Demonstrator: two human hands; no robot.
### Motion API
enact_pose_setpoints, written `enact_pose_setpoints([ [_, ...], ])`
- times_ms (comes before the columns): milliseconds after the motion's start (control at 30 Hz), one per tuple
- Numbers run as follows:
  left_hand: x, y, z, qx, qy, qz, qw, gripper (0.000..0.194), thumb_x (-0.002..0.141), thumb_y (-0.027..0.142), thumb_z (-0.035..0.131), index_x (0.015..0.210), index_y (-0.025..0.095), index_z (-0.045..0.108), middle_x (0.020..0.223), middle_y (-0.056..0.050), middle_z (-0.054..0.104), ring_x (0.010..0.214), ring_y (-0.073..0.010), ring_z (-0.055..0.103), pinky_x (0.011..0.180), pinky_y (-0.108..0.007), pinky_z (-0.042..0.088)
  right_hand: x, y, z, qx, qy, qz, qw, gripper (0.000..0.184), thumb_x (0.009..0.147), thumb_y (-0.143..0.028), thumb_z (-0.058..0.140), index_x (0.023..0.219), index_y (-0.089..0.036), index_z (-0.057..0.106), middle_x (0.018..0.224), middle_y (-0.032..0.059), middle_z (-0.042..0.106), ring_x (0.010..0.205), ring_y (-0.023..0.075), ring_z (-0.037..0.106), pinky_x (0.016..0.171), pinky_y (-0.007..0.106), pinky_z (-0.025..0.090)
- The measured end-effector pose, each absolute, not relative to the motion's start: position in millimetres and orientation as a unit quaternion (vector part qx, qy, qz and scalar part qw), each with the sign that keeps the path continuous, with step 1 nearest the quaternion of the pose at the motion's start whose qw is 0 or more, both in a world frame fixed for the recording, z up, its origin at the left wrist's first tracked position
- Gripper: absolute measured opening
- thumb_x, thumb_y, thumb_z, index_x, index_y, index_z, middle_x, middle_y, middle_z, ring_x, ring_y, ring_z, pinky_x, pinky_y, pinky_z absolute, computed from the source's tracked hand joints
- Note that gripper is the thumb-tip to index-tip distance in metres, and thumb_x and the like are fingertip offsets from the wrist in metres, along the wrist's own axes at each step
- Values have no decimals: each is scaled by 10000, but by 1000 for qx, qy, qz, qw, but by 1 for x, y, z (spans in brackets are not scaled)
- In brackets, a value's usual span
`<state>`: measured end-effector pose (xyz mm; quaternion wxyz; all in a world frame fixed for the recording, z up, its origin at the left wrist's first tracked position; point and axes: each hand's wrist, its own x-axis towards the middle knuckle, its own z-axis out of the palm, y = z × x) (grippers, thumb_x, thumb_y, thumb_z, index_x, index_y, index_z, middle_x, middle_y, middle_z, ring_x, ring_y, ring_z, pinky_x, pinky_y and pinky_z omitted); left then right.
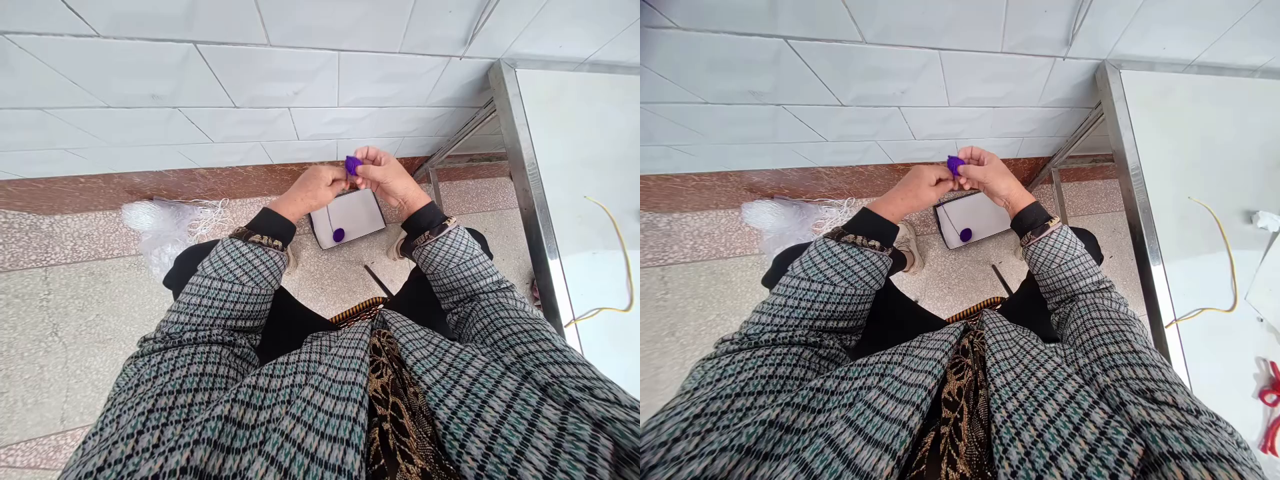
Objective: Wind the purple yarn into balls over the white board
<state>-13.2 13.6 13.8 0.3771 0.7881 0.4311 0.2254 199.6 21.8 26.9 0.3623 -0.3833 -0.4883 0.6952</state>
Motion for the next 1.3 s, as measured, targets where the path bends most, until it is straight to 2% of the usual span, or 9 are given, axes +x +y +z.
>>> enact_pose_setpoints([
  [100,-8,8,16,815,375,165,409,237,997,256,602,935,178,817,932,-47,818,881,-199,730,918,-332,554,201,25,20,-428,-455,666,408,439,910,-236,964,1033,-235,543,800,-65,624,697,104,663,656,190,588],
  [233,-10,7,22,833,338,143,415,209,965,246,616,880,196,801,872,-32,799,801,-173,703,857,-316,547,201,28,13,-491,-449,628,403,388,886,-136,946,1008,-220,588,798,-53,645,686,106,654,650,197,588],
  [433,-19,8,33,825,363,210,378,210,959,224,610,875,187,799,907,-57,800,896,-208,737,918,-345,572,195,23,20,-512,-534,623,255,347,753,86,887,840,-173,673,697,-34,699,592,102,621,554,193,521],
  [567,-23,13,32,805,422,240,340,205,967,212,591,885,173,775,901,-60,778,890,-215,703,912,-358,562,193,15,28,-459,-561,663,185,317,754,119,849,822,-154,704,695,-26,723,571,84,620,545,178,515],
  [800,-22,19,19,766,492,266,317,198,998,223,597,882,178,750,863,-55,749,900,-228,675,917,-355,540,194,12,40,-409,-463,734,281,267,829,2,870,901,-163,672,719,-46,689,593,68,605,581,154,539],
  [900,-15,15,16,780,456,251,348,199,992,250,613,891,184,771,856,-45,767,884,-229,695,882,-338,539,195,15,43,-415,-422,732,338,271,865,-68,899,904,-169,650,710,-43,668,611,76,618,602,154,550],
  [1033,-8,7,18,826,371,206,371,219,977,264,608,821,197,748,821,-32,756,825,-206,695,868,-336,539,196,19,36,-459,-411,689,382,364,870,-133,965,887,-200,608,703,-56,634,628,89,627,630,168,564],
  [1133,-8,5,23,842,341,191,371,221,972,250,602,807,204,742,825,-39,745,821,-201,696,878,-349,549,196,22,26,-502,-445,647,362,387,857,-98,962,879,-210,593,704,-57,638,628,98,619,610,178,543],
  [1300,-17,9,30,825,389,245,327,194,979,219,597,875,193,758,904,-60,734,932,-236,702,944,-392,564,197,20,22,-492,-534,645,238,354,778,41,883,835,-192,623,708,-48,675,602,89,597,547,171,484],
])
